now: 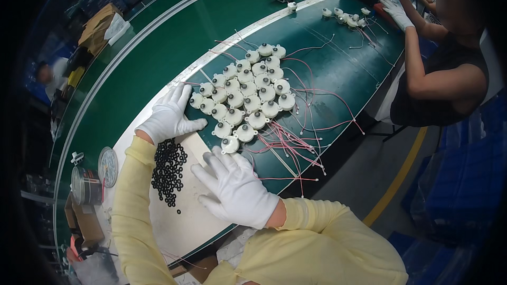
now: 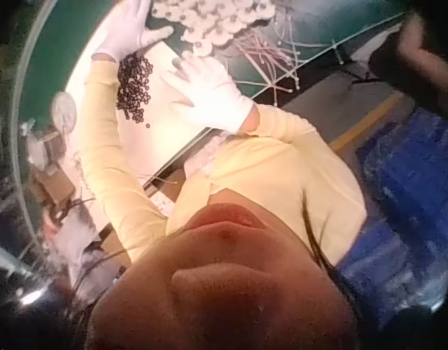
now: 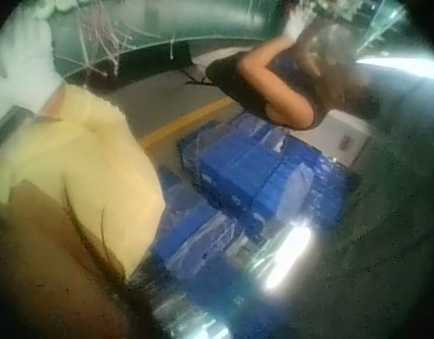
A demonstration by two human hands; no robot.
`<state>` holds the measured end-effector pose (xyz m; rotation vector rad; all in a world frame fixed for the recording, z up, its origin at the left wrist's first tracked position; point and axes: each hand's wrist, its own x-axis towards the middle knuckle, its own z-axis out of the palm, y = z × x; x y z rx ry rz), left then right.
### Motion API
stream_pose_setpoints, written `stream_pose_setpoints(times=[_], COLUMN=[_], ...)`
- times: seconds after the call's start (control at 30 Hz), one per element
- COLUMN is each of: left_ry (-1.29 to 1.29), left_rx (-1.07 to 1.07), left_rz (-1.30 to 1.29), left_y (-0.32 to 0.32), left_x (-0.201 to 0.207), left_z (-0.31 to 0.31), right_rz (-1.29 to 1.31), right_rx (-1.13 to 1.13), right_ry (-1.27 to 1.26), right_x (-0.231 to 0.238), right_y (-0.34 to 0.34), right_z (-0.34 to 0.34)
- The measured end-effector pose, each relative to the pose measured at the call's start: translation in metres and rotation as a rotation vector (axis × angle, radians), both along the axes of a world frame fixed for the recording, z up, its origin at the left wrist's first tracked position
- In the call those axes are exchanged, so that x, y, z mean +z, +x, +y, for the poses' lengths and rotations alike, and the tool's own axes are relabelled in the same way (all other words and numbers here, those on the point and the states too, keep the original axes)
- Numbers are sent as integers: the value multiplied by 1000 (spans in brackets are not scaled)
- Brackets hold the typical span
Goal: The person assembles small white electronic components by hand, picking up metal washers and placing them onto the devices. They use a red-handled tool to apply a substance from a metal tin onto the components. The person handles the components one at a time, moving them between piles on the green workbench.
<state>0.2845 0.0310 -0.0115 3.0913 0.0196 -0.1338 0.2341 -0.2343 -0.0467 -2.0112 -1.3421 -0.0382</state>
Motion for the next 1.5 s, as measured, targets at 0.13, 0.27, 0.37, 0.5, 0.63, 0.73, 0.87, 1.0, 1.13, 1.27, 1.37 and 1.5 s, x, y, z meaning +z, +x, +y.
stream_pose_setpoints(times=[0.13,0.27,0.37,0.5,0.63,0.73,0.87,1.0,1.13,1.27,1.37,1.5], left_ry=[-30,-71,7,4,12,-6,-11,-33,-55,-344,-657,-438], left_rx=[38,18,57,-4,-28,-48,-49,-30,-225,53,71,35], left_rz=[-10,60,69,67,58,40,-24,-80,-49,12,-272,-402], left_y=[11,29,41,65,103,146,220,264,277,274,302,366], left_x=[-17,-14,-26,-29,-40,-42,-48,-44,-32,30,15,-45], left_z=[7,-7,-18,-29,-46,-68,-112,-148,-148,-116,-89,-62], right_rz=[-12,-22,-19,-21,-66,-118,-164,-346,-325,-279,-261,-263], right_rx=[-6,-46,-33,37,33,-8,-109,-178,-56,-97,-115,-99], right_ry=[-16,-6,14,-13,-36,-62,47,139,194,186,160,171], right_x=[-2,-3,-9,-14,-8,-5,-12,-5,-12,-10,-10,-9], right_y=[6,14,24,56,98,137,201,231,233,230,230,228], right_z=[1,3,0,-19,-46,-66,-99,-117,-123,-120,-119,-115])
